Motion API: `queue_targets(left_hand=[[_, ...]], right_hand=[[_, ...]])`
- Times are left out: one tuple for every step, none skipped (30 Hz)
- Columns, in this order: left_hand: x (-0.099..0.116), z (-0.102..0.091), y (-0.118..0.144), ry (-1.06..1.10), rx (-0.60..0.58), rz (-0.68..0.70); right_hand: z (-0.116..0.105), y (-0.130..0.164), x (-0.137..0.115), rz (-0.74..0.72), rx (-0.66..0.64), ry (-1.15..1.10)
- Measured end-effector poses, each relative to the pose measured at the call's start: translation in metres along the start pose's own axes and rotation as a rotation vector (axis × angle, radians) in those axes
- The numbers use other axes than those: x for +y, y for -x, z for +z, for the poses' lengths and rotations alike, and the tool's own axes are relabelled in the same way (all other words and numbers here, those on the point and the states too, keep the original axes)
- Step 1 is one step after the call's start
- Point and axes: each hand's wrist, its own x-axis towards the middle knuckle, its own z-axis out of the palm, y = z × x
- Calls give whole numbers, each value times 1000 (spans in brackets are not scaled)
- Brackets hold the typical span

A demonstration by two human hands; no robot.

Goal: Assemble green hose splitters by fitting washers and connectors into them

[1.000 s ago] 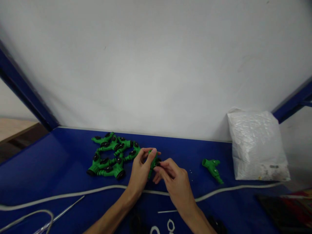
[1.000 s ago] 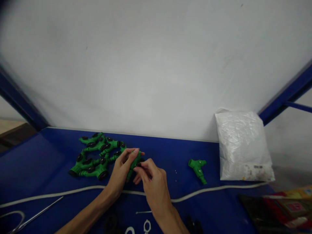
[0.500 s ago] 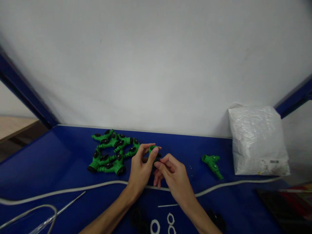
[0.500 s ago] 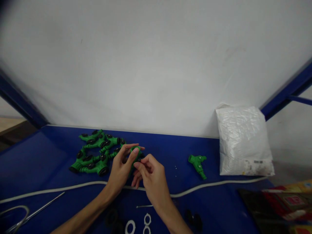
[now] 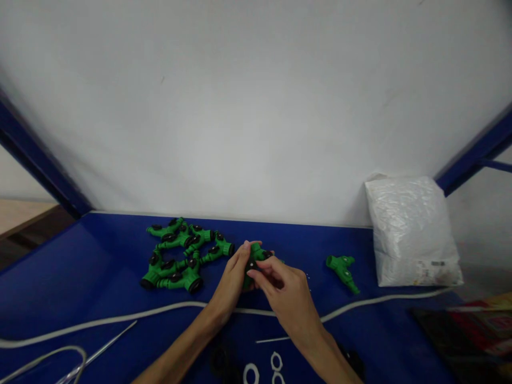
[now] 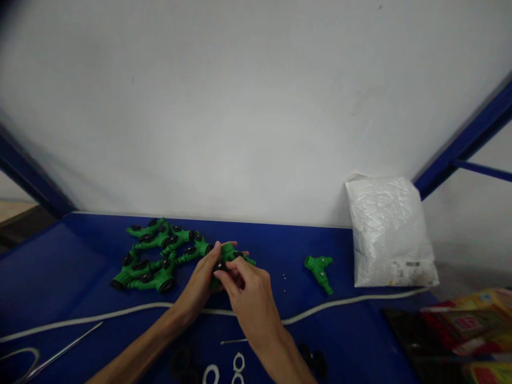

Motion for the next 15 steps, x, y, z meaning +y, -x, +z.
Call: queue_targets(left_hand=[[1,0,1,38,-19,-21],[2,1,2,66,-42,-36],[3,1,4,83,-63,-47],[5,2,4,95,-82,-56],[7,2,5,109,-97,-55],[8,2,4,126,-106,-49],[9,2,3,145,-108,-39],[10,2,2,167,-106,-29],[11,2,1,190,-102,-16],[11,2,-1,209,-98,-3],[11,1,-2,225,-98,3],[11,0,-4,243,-104,5],[11,0,-5,262,-116,2],[11,-1,-5,278,-131,-4],[10,-2,-6,290,-145,-14]], right_hand=[[1,-1,0,-35,12,57],[2,-2,0,-60,13,99],[2,-2,0,-77,-4,132],[1,-2,-1,-94,-31,162],[-1,-2,-2,-113,-66,195],[-6,1,-3,-135,-103,233],[-12,4,-4,-161,-135,281],[-21,10,-5,-185,-170,339],[-31,17,-5,-203,-189,409],[-42,25,-5,-235,-197,485],[-53,33,-4,-271,-225,559],[-64,42,-3,-323,-247,628],[-72,51,0,-371,-278,698],[-79,59,3,-401,-308,763],[-83,66,6,-423,-334,820]])
